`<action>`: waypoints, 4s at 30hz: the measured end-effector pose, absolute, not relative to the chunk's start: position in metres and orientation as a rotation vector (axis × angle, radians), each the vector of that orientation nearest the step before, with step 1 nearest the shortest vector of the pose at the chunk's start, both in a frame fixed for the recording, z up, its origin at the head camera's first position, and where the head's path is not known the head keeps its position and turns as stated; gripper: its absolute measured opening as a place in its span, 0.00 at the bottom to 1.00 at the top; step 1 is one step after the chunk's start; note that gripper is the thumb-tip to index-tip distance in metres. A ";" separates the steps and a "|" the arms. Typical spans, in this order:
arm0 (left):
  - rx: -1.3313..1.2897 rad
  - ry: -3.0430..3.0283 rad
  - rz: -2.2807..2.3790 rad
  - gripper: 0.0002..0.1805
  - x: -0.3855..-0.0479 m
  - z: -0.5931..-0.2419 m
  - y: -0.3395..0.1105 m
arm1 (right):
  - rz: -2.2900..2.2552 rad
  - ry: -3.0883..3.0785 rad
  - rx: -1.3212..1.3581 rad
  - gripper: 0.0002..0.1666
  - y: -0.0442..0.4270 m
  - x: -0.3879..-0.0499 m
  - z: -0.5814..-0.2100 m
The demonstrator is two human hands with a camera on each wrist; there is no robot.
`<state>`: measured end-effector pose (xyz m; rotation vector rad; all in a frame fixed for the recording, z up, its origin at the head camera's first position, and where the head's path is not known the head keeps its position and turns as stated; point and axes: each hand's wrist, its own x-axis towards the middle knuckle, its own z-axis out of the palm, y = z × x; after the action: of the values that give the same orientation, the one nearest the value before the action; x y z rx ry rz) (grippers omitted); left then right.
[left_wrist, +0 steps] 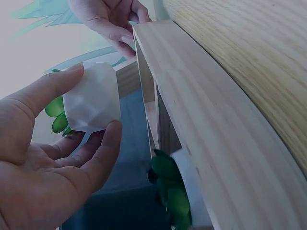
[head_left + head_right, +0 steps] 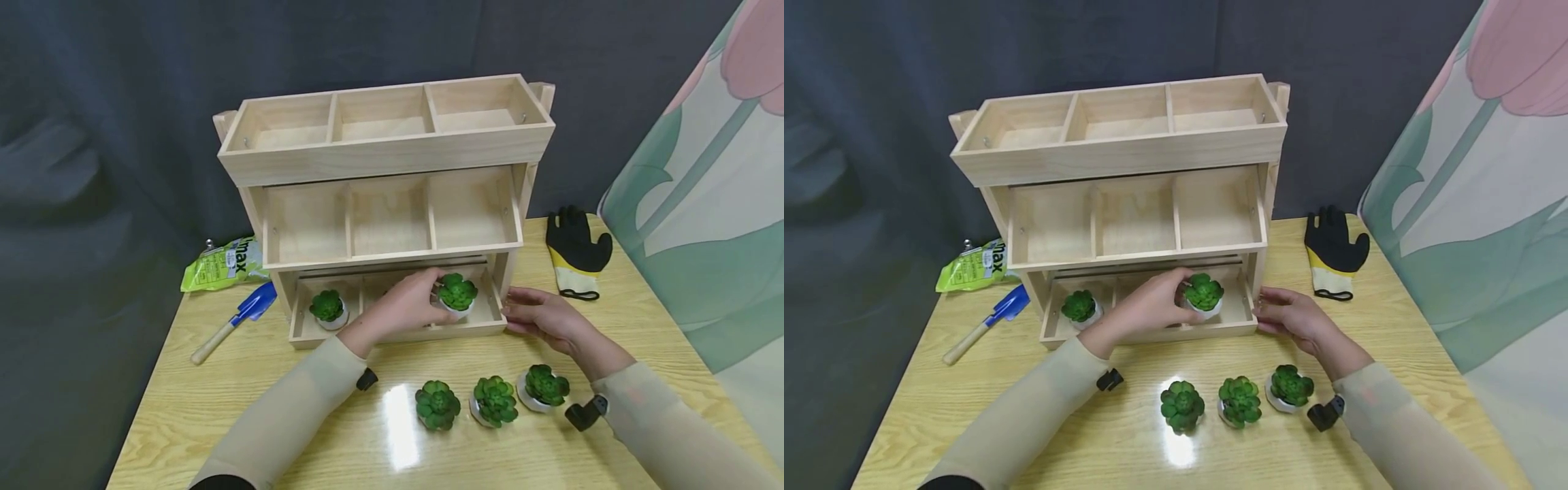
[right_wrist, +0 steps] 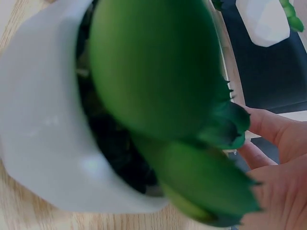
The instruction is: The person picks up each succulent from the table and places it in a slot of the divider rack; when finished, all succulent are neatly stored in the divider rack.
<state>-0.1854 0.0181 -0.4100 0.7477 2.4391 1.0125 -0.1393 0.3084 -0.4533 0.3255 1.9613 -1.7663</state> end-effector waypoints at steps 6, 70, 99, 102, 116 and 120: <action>0.754 2.488 0.925 0.44 -0.191 -0.415 0.035 | -1.765 1.952 0.313 0.47 0.310 -0.140 -0.453; 0.654 2.704 0.820 0.40 -0.147 -0.400 -0.055 | -1.674 2.005 0.263 0.47 0.312 -0.145 -0.454; -0.027 2.758 1.057 0.34 -0.139 -0.419 -0.224 | -1.692 1.998 0.247 0.46 0.314 -0.145 -0.455; -0.061 2.707 1.110 0.37 -0.143 -0.427 -0.229 | -1.698 1.997 0.245 0.46 0.314 -0.145 -0.455; -0.027 2.495 1.338 0.43 -0.161 -0.460 -0.233 | -1.697 1.991 0.259 0.47 0.313 -0.145 -0.457; -0.033 2.472 1.384 0.43 -0.163 -0.465 -0.232 | -1.698 1.988 0.263 0.47 0.313 -0.145 -0.457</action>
<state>-0.1630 -0.2323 -0.4647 -0.0329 2.4715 1.3839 -0.1455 0.3135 -0.4566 0.2633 1.9876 -1.6982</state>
